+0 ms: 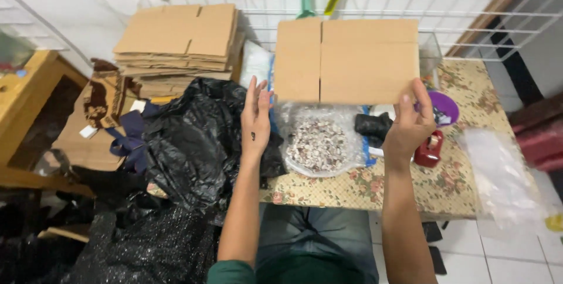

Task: Assembling a small cardboard box, placing a black bag inside, and wrapping the box in bubble wrap.

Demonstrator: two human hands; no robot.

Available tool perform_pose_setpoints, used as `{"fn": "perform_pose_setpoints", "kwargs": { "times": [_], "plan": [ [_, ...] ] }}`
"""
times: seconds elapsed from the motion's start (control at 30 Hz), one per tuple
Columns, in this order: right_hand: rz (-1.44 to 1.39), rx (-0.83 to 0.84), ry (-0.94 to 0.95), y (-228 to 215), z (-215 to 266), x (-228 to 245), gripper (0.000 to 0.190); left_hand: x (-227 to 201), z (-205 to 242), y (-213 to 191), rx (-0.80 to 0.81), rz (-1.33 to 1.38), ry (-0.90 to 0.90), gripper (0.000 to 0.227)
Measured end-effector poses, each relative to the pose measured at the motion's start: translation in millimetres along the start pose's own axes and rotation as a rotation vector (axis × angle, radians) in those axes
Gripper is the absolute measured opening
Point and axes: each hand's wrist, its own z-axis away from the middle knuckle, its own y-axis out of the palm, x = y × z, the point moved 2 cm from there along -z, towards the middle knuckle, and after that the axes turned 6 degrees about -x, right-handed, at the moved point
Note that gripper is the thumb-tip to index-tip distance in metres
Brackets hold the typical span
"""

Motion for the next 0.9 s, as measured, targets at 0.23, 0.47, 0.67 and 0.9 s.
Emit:
{"fn": "perform_pose_setpoints", "kwargs": {
  "times": [0.23,0.47,0.67,0.9],
  "plan": [
    [0.145,0.152,0.020,-57.7,-8.2,-32.0,0.067,70.9,2.6,34.1,0.006,0.323,-0.163,0.064],
    [0.359,0.134,0.187,-18.0,-6.2,-9.7,0.060,36.6,3.3,50.7,-0.148,0.166,-0.023,0.028],
    [0.104,0.124,0.155,42.5,-9.2,11.0,0.071,16.5,-2.0,55.7,-0.294,0.150,0.080,0.023],
    [-0.145,0.156,0.081,60.7,-5.1,-58.7,0.077,39.2,-10.4,68.0,-0.381,0.131,0.208,0.042]
  ]
}}
